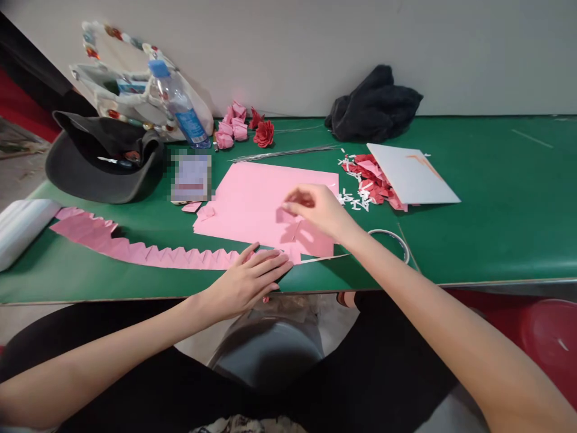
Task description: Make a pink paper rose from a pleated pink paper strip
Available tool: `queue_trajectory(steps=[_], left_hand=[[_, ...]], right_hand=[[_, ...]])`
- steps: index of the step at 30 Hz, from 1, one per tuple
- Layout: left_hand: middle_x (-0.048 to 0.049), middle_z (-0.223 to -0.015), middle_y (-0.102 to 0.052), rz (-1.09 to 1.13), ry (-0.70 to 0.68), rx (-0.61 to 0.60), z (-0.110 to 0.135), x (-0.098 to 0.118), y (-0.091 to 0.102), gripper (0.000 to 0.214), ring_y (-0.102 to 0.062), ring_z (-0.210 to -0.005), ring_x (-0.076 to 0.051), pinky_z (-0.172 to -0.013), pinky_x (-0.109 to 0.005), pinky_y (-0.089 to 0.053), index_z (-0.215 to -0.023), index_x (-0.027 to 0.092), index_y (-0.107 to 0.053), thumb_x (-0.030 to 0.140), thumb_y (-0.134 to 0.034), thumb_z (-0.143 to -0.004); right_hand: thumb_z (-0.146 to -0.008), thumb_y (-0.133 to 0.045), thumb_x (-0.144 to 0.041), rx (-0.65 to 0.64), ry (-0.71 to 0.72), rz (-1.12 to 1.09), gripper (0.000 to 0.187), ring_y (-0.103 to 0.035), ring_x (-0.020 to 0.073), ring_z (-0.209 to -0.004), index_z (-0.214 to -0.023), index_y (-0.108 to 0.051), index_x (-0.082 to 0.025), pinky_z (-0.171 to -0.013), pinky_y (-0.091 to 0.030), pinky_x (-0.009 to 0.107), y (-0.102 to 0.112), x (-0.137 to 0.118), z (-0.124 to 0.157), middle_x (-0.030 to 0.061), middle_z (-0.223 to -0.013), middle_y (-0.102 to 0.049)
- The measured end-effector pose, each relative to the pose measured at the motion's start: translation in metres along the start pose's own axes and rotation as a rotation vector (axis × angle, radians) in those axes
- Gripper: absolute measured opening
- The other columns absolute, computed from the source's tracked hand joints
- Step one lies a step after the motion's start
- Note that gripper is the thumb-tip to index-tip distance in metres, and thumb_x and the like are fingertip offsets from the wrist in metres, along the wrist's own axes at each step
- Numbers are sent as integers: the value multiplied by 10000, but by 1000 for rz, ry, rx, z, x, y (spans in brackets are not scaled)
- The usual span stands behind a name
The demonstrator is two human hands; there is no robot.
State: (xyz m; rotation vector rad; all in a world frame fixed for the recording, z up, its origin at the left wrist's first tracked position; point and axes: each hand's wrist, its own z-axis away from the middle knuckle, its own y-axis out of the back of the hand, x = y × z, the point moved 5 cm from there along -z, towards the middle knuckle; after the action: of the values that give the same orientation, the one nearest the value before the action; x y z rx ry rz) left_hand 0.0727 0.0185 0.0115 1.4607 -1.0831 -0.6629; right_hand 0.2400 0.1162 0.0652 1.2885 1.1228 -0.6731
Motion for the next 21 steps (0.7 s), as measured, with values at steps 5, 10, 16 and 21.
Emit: queue_trajectory(steps=[5, 10, 16, 21], left_hand=[[-131, -1294, -656, 29, -11, 43, -6, -1, 3, 354, -555, -1240, -279, -1122, -540, -352, -1303, 137, -586, 243, -386, -1031], [-148, -1372, -618, 91, -66, 47, -7, -1, 3, 360, -538, -1307, -250, -1135, -487, -392, -1338, 103, -542, 189, -379, -1029], [-130, -1382, -613, 107, -37, 20, -10, -3, 0, 377, -559, -1289, -228, -1124, -465, -422, -1382, 116, -496, 187, -361, -1038], [-126, -1417, -582, 51, -46, 23, -9, -4, -4, 437, -543, -1295, -258, -1101, -474, -433, -1464, 130, -408, 209, -381, -1035]], right_hand=[[-778, -721, -356, -77, -168, 114, 198, -618, 161, -684, -804, -734, -160, -657, -466, 313, 21, 39, 47, 54, -773, -726], [-760, -722, -308, -174, -215, 98, 184, -574, 123, -606, -814, -750, -134, -570, -421, 264, 8, 46, 49, 43, -697, -705], [-764, -710, -260, -220, -258, 99, 148, -580, 116, -591, -820, -753, -130, -554, -447, 248, 2, 51, 51, 46, -682, -706], [-759, -720, -253, -208, -244, 151, 128, -603, 123, -599, -804, -755, -139, -562, -456, 250, 3, 50, 52, 47, -694, -721]])
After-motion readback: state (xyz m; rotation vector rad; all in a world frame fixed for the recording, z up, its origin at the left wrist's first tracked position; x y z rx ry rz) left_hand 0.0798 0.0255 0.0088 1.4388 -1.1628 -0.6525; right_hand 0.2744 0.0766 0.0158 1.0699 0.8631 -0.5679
